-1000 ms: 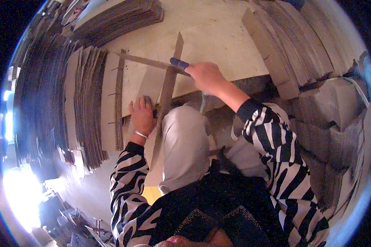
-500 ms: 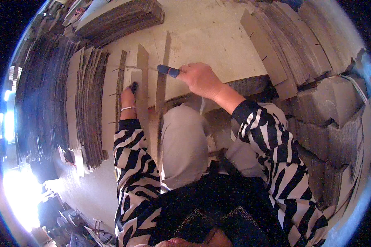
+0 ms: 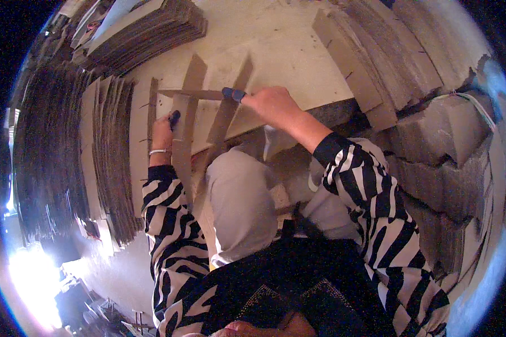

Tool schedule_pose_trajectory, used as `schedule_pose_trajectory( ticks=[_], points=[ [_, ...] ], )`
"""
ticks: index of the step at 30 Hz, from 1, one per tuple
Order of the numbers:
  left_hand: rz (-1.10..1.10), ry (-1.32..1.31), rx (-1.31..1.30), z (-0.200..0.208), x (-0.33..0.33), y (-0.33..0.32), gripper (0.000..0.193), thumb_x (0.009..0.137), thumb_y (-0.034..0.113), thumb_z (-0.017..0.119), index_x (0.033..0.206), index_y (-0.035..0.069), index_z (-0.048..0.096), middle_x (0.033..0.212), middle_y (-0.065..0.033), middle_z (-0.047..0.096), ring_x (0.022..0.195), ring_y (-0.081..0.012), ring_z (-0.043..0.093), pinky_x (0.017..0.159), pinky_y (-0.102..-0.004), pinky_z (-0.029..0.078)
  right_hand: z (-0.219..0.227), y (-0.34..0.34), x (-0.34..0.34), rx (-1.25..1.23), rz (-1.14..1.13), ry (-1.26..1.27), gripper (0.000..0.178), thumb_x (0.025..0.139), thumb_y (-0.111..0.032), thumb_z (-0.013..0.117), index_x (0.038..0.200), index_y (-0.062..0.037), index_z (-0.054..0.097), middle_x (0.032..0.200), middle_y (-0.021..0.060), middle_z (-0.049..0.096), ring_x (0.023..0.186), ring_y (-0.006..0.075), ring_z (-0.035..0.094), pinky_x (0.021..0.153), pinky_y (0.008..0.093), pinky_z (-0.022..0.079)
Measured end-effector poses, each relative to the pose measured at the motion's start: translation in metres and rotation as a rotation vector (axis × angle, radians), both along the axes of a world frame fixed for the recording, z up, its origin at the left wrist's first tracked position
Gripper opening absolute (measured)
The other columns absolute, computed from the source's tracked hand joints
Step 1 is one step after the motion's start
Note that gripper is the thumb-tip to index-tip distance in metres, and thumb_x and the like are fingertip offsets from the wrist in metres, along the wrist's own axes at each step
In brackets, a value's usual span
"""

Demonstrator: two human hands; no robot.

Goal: The person sits on the floor and uses a utility knife to cut rectangular pieces of cardboard on a low wooden table. They repeatedly pick up a piece, cut it, and place it aside, handling the material one at a time.

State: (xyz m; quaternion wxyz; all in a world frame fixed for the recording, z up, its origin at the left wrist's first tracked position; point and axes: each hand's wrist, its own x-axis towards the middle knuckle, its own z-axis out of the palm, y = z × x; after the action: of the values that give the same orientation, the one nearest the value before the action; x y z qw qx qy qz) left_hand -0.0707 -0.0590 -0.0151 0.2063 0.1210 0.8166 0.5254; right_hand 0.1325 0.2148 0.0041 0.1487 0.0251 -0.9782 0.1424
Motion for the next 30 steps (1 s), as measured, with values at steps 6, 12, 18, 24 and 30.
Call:
schedule_pose_trajectory(
  ticks=[6,12,18,24,30],
  points=[
    [-0.135,-0.108,-0.050,0.068,0.016,0.004,0.038,0.095,0.020,0.051,0.130,0.008,0.056,0.108,-0.0052,0.065,0.088,-0.0136,0.062,0.074,-0.0262,0.045,0.020,0.021,-0.011,-0.058,-0.162,-0.136,0.023,0.077,-0.007,0.056,0.099,-0.0128,0.060,0.082,0.0114,0.063,0.081,0.0358,0.063,0.065,0.0487,0.049],
    [0.015,0.074,-0.056,0.101,0.103,-0.075,0.043,0.100,0.028,0.046,0.138,0.009,0.049,0.121,-0.0096,0.060,0.105,-0.0174,0.058,0.091,-0.0343,0.043,0.007,0.046,-0.030,-0.110,-0.231,-0.199,0.026,0.081,-0.022,0.061,0.105,-0.0111,0.059,0.084,0.0154,0.065,0.084,0.0369,0.064,0.067,0.0490,0.049],
    [0.216,0.179,0.268,0.004,0.156,-0.123,0.045,0.100,0.033,0.041,0.131,0.001,0.050,0.129,-0.0154,0.054,0.116,-0.0240,0.053,0.103,-0.0388,0.038,0.034,0.127,0.112,0.288,-0.786,-0.170,0.044,0.075,-0.031,0.073,0.110,-0.0067,0.061,0.129,0.0137,0.052,0.119,0.0316,0.050,0.090,0.0488,0.042],
    [0.192,0.271,0.289,-0.012,0.141,-0.055,0.048,0.100,0.021,0.040,0.144,0.002,0.034,0.133,-0.0141,0.050,0.118,-0.0269,0.050,0.101,-0.0374,0.039,-0.026,0.193,0.153,0.357,-0.778,0.030,0.044,0.074,-0.007,0.063,0.117,-0.0129,0.056,0.120,0.0152,0.059,0.119,0.0340,0.051,0.095,0.0525,0.038],
    [-0.115,0.410,-0.378,0.018,0.068,-0.023,0.025,0.089,0.015,0.054,0.106,0.001,0.067,0.091,-0.0216,0.067,0.080,-0.0311,0.065,0.075,-0.0400,0.050,0.040,0.164,0.098,0.086,-0.590,0.252,0.031,0.083,-0.009,0.060,0.113,-0.0081,0.057,0.083,0.0238,0.062,0.077,0.0434,0.060,0.064,0.0491,0.047]
  ],
)
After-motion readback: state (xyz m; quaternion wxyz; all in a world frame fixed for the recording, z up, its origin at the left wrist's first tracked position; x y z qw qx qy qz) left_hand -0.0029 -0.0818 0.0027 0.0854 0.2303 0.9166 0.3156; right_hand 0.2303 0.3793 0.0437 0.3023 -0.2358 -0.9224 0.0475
